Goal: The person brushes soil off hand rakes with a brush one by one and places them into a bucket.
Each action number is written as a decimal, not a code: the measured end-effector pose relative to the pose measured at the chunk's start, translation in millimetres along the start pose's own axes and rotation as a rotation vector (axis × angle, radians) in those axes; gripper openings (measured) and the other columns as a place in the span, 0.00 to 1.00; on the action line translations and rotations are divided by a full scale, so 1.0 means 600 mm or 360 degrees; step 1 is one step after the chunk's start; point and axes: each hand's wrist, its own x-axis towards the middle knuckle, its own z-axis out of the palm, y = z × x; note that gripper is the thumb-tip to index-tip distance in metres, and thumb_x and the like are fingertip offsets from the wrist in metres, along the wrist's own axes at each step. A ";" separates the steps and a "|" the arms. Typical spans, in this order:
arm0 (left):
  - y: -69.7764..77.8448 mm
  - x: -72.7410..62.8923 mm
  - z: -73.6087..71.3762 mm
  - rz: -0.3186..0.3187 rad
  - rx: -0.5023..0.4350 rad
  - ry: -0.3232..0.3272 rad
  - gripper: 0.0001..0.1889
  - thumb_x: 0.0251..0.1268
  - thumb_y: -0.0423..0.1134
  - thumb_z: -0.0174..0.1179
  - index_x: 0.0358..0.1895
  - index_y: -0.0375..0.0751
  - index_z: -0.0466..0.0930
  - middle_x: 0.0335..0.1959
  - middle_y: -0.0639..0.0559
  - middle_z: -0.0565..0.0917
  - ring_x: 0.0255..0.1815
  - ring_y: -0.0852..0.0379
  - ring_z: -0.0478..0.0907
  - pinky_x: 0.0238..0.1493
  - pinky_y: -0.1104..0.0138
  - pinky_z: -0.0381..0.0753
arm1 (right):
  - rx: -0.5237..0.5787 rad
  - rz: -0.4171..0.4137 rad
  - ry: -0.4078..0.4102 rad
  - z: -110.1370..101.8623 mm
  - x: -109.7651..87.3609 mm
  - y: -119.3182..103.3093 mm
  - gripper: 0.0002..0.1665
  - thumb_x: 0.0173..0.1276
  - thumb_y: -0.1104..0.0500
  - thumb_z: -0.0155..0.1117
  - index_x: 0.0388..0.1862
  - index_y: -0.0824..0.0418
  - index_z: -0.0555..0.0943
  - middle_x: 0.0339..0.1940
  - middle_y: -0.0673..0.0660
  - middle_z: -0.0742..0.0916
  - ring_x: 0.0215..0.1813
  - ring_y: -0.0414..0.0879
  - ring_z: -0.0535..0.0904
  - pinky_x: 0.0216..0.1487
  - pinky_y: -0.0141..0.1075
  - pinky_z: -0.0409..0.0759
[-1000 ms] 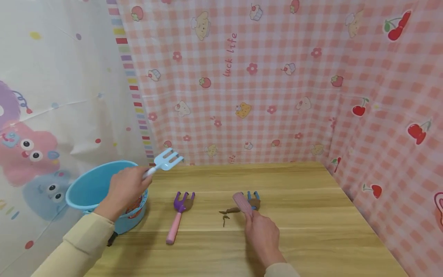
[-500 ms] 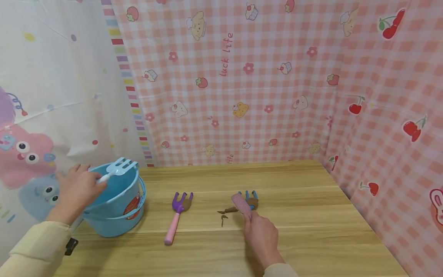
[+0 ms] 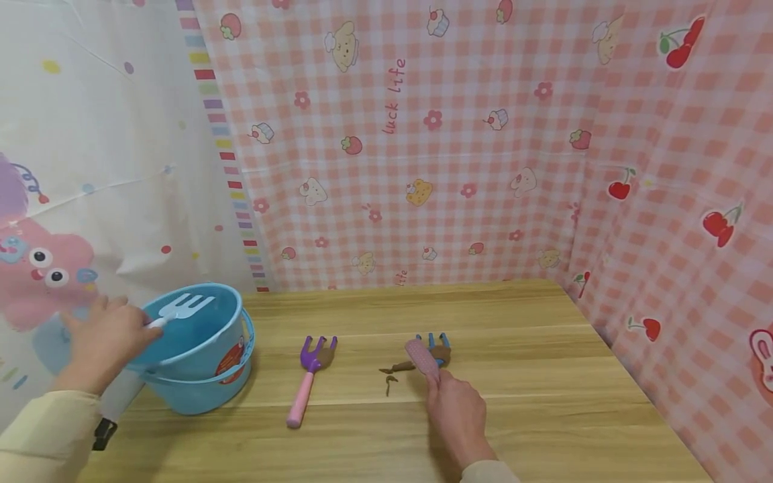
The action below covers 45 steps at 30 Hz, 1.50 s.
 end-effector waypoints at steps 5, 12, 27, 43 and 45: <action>0.001 0.002 0.018 -0.0001 0.0026 -0.0071 0.18 0.60 0.45 0.65 0.17 0.40 0.76 0.41 0.22 0.70 0.60 0.16 0.49 0.53 0.19 0.32 | 0.0013 0.0009 -0.0052 0.001 0.000 -0.001 0.15 0.73 0.52 0.59 0.44 0.63 0.84 0.20 0.52 0.81 0.21 0.45 0.73 0.18 0.40 0.69; -0.001 0.014 0.034 -0.0045 0.0043 -0.0167 0.17 0.59 0.45 0.66 0.19 0.38 0.78 0.51 0.15 0.65 0.64 0.14 0.44 0.54 0.19 0.32 | -0.0002 -0.0002 -0.0045 0.004 -0.001 -0.001 0.16 0.73 0.53 0.60 0.45 0.64 0.85 0.23 0.54 0.84 0.22 0.45 0.75 0.20 0.41 0.72; -0.005 0.036 0.051 -0.0082 0.0024 -0.0403 0.13 0.59 0.42 0.63 0.24 0.35 0.79 0.51 0.11 0.67 0.63 0.11 0.43 0.52 0.18 0.32 | -0.0032 0.0006 -0.0051 0.008 0.002 -0.010 0.15 0.73 0.52 0.60 0.43 0.62 0.84 0.23 0.53 0.83 0.22 0.46 0.75 0.20 0.43 0.71; -0.003 0.053 0.076 -0.0140 0.0046 -0.0517 0.15 0.59 0.40 0.59 0.35 0.27 0.81 0.58 0.09 0.63 0.65 0.09 0.43 0.55 0.20 0.33 | -0.0035 -0.0027 -0.0059 0.014 0.006 -0.017 0.15 0.73 0.52 0.60 0.28 0.59 0.78 0.17 0.51 0.78 0.19 0.45 0.70 0.17 0.40 0.66; -0.003 0.051 0.076 -0.0136 0.0049 -0.0513 0.14 0.59 0.39 0.59 0.36 0.27 0.81 0.57 0.09 0.64 0.65 0.09 0.44 0.55 0.20 0.34 | -0.0036 -0.0029 -0.0057 0.015 0.006 -0.018 0.15 0.73 0.52 0.61 0.27 0.58 0.76 0.16 0.51 0.77 0.19 0.45 0.70 0.17 0.39 0.65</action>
